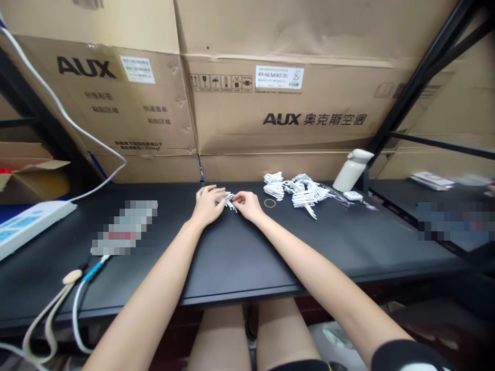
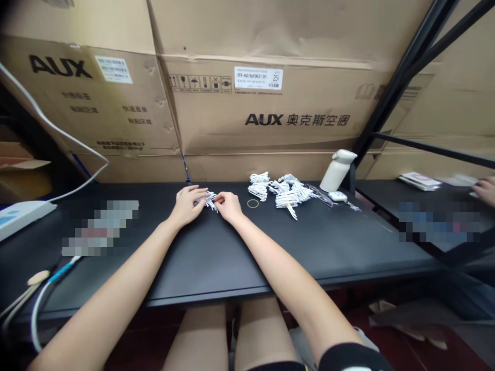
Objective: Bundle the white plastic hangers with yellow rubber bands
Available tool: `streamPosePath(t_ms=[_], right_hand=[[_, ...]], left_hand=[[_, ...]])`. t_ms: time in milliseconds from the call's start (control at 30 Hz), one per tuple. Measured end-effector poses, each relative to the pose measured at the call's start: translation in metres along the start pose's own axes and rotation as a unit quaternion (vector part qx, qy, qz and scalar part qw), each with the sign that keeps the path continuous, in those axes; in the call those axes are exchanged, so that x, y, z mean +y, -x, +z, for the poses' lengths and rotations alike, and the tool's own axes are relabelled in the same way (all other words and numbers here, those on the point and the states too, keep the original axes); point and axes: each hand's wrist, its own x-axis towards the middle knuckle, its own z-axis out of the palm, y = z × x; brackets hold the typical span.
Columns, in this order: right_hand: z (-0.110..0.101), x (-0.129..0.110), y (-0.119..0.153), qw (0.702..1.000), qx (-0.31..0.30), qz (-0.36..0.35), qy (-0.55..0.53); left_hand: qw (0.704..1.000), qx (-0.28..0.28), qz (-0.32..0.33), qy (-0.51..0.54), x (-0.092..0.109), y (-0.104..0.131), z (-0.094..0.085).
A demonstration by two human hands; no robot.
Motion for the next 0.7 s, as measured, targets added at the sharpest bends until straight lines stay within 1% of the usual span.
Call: streamPosePath(t_ms=[167,333,400,433,500,600,700], right_hand=[[0.0,0.0,-0.001,1.0,-0.018,0.001,0.003],[-0.003,0.001,-0.002,1.0,0.015,0.006,0.01],[-0.008,0.002,-0.002,0.999,0.014,0.01,0.027],[-0.012,0.002,-0.002,0.999,0.011,0.012,0.043],[-0.019,0.002,-0.002,0.994,0.005,0.013,0.108],[-0.032,0.0,-0.003,0.978,0.007,0.017,0.207],[-0.04,-0.004,-0.004,0.972,0.02,0.015,0.234]], left_hand=[[1.0,-0.023,-0.004,0.016,-0.002,0.0,0.004],[0.999,-0.034,-0.002,0.0,0.002,0.001,0.002],[0.999,-0.033,-0.006,-0.002,0.003,0.001,0.001],[0.999,-0.033,-0.008,-0.005,0.003,0.002,0.001],[0.999,-0.034,-0.008,-0.012,0.003,0.002,0.001],[0.999,-0.036,-0.004,-0.027,0.002,0.002,0.001],[0.999,-0.036,-0.001,-0.036,0.003,0.002,0.001]])
